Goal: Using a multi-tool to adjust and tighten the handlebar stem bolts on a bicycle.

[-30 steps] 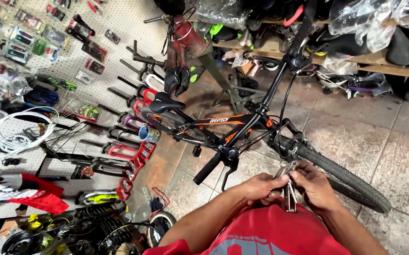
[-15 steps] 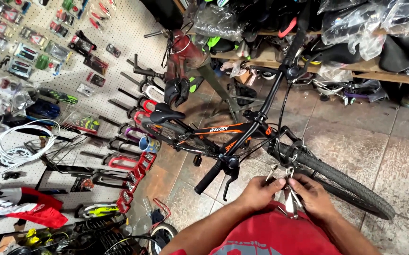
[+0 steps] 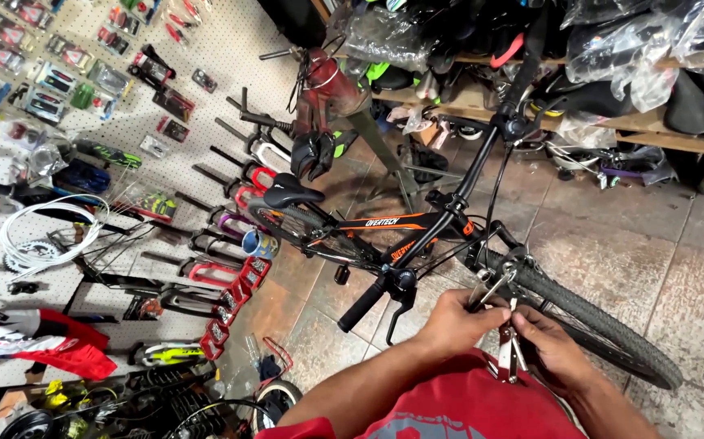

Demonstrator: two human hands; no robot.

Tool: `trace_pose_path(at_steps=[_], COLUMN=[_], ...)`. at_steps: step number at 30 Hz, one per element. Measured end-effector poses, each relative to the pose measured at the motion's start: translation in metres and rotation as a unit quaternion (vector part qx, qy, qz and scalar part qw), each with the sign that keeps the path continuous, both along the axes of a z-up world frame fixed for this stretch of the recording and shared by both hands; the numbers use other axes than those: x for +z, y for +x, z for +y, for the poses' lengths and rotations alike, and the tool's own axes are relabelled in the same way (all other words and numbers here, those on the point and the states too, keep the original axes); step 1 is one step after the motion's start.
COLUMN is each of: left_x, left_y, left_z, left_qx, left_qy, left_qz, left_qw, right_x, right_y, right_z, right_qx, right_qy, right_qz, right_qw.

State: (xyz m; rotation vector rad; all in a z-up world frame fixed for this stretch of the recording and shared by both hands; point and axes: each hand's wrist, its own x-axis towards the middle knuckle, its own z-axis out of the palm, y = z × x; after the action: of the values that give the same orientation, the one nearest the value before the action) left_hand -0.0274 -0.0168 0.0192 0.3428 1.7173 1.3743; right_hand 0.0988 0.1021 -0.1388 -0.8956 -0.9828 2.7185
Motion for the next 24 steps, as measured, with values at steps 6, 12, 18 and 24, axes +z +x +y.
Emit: trace_pose_path(at_steps=[6, 12, 18, 24], left_x=[0.009, 0.019, 0.024, 0.011], left_y=[0.006, 0.002, 0.0, -0.019], left_z=[0.009, 0.008, 0.011, 0.002], left_qx=[0.017, -0.017, -0.042, -0.266], left_qy=[-0.004, -0.048, 0.015, -0.064], left_qz=[-0.015, 0.067, -0.021, 0.076], left_qw=[1.0, 0.996, 0.999, 0.959], right_x=[0.007, 0.02, 0.078, -0.004], right_y=[0.003, -0.001, -0.014, -0.004], right_z=[-0.001, 0.004, -0.005, -0.019], right_qx=[-0.023, -0.001, -0.003, -0.03], right_qy=[-0.071, -0.003, -0.003, 0.039], right_qz=[0.031, 0.011, -0.171, -0.058], right_qw=[0.997, 1.0, 0.985, 0.997])
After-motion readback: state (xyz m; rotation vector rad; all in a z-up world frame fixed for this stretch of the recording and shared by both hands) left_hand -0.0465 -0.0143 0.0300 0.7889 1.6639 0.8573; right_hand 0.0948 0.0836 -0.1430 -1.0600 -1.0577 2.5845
